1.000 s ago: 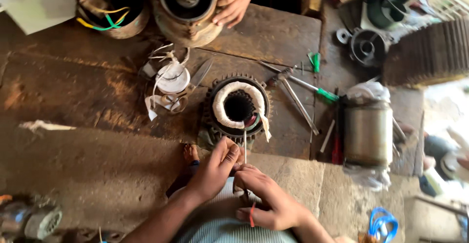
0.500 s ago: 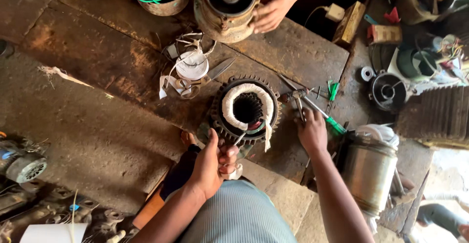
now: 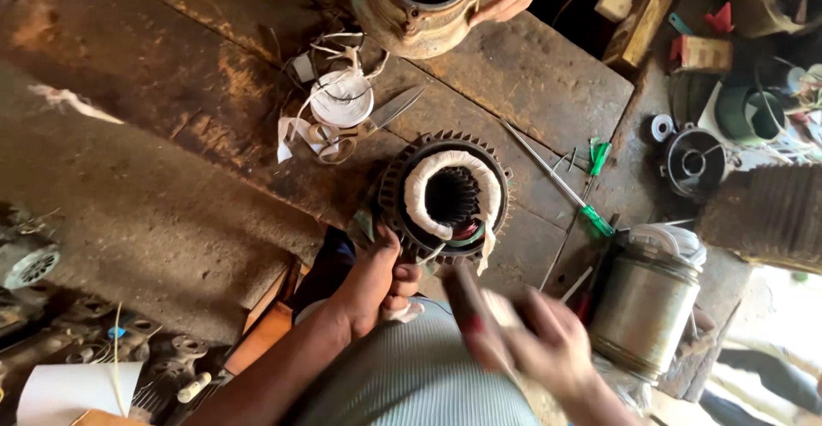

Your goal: The person wraps white insulating tape around the copper windings of an electric motor stator on a wooden workbench, tucking and pressing the tape into place around the circumference and using a wooden stick to push it into the slots.

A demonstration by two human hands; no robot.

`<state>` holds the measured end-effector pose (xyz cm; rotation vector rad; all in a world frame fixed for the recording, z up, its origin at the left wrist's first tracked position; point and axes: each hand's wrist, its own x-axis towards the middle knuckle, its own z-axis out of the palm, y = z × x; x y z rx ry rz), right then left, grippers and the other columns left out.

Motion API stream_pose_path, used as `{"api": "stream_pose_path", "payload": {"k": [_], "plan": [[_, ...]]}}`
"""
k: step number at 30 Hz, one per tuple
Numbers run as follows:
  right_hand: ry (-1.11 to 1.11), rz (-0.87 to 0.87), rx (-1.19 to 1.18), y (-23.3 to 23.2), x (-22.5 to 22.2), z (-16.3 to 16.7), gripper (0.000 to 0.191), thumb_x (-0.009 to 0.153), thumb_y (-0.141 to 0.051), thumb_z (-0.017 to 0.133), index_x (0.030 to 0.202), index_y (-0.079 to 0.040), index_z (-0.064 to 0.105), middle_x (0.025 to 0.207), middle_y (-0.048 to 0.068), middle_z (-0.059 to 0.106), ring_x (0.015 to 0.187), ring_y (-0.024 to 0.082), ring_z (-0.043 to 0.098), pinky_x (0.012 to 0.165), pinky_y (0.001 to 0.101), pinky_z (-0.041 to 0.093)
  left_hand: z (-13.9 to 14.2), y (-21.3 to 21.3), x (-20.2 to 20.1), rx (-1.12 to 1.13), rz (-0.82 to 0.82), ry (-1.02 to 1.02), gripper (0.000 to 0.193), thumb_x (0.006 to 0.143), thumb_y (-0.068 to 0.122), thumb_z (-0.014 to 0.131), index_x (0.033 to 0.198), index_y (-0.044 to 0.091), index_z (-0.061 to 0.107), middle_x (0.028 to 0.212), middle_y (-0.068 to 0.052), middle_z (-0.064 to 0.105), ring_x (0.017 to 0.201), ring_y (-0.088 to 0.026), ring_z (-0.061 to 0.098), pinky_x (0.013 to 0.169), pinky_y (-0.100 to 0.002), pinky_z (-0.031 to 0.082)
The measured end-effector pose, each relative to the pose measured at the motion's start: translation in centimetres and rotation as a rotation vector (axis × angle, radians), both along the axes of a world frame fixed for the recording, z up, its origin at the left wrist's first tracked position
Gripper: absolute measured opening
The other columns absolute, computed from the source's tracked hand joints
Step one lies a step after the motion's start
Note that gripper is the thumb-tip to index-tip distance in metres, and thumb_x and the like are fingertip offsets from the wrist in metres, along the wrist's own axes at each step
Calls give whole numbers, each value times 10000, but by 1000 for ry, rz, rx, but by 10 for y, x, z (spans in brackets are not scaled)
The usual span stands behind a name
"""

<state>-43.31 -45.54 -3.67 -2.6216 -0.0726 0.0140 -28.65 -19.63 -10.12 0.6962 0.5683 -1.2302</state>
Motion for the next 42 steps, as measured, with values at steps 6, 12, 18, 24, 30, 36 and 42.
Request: {"api": "stream_pose_path", "payload": {"k": [6,12,18,24,30,36,42], "plan": [[-300,57,-111,53,32,44,277,868,-125,722,1135,-199,712,889,51,667,777,222,670,705,369,575,-12,14,10,-181,9,-52,471,1044,639,322,915,190,390,697,65,348,498,-30,242,400,-224,195],[266,-42,-154,8,82,37,167,765,-78,670,927,-121,665,931,106,718,743,271,682,609,352,561,-29,25,13,-139,-156,45,653,1004,712,312,687,147,386,539,60,243,385,-67,199,368,-256,197],[741,-447,-193,6,133,54,338,893,-182,616,1227,-167,564,821,107,667,648,250,605,562,387,499,-33,26,18,-58,-148,38,575,1052,616,368,701,162,349,565,70,267,413,-49,236,348,-246,169],[665,-349,95,11,161,70,521,1021,-286,562,1527,-214,464,712,109,617,554,229,528,514,423,436,-38,30,20,-135,-73,-9,319,1062,468,410,914,188,379,637,47,346,460,-41,275,367,-226,217],[1282,-109,-486,24,200,71,433,1049,-413,470,1467,-320,406,1045,-35,647,533,178,626,517,351,561,-49,29,19,-98,-116,63,276,1044,461,395,934,209,392,631,28,355,450,-55,284,372,-224,232],[719,114,-279,46,226,94,450,1016,-359,505,1441,-212,528,1079,55,696,559,144,695,528,327,549,-56,32,18,-149,-41,34,315,1076,439,416,966,145,406,671,31,374,482,-53,312,388,-232,269],[763,149,-197,43,210,73,496,985,-312,581,1477,-273,534,1152,-1,721,681,183,757,636,329,615,-60,32,23,-70,-160,-20,348,1050,465,404,997,123,443,648,10,380,472,-65,327,384,-243,307]]}}
